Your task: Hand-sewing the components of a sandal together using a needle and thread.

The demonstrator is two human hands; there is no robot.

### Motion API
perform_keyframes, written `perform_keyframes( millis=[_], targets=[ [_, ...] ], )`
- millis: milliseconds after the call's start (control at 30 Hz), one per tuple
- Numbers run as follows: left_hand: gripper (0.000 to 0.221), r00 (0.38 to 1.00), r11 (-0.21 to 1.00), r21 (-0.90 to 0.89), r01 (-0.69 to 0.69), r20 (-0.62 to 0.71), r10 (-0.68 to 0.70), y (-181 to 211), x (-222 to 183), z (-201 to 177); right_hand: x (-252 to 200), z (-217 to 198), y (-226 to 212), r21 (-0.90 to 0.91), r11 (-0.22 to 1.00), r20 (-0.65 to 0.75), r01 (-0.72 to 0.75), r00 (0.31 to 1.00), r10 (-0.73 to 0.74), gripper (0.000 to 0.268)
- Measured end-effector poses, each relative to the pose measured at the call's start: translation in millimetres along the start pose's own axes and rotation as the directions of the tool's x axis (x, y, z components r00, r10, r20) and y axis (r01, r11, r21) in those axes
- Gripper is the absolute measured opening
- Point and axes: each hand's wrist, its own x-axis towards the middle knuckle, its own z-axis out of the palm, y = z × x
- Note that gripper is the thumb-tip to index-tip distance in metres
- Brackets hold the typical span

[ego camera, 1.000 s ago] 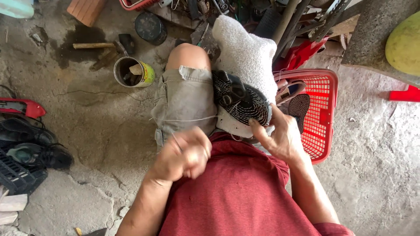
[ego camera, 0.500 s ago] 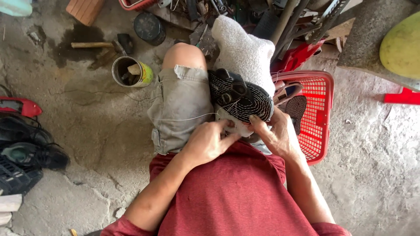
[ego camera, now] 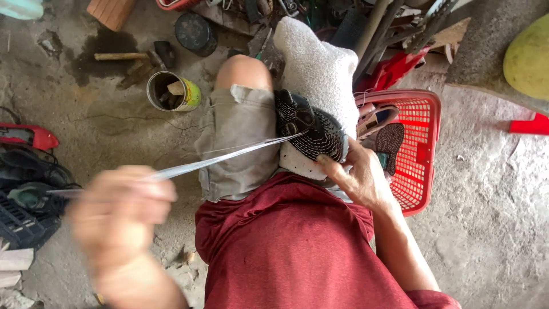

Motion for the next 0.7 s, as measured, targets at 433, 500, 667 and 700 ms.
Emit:
perform_keyframes(
  millis=[433,500,667,700],
  targets=[
    [0.018,0.575,0.911,0.046,0.410,-0.789,-0.219,-79.0,9.3,-184.2,10.3,-43.8,35.6,0.220,0.854,-0.470,0.471,0.819,-0.331,0.036],
    [0.013,0.885,0.722,0.691,0.041,-0.361,0.295,-99.1,7.9,-172.8,14.9,-60.9,44.0,0.048,0.964,-0.440,0.262,0.872,-0.215,0.018],
    [0.018,0.983,0.837,0.548,0.013,-0.161,0.090,-56.3,28.8,-16.7,21.7,-26.8,6.1,-0.527,0.747,-0.228,0.405,0.779,-0.584,0.046],
    [0.024,0.995,0.876,0.478,-0.061,-0.037,0.090,-47.0,28.0,10.4,21.8,-15.9,-0.1,-0.486,0.724,-0.209,0.489,0.739,-0.640,0.043]
  ],
)
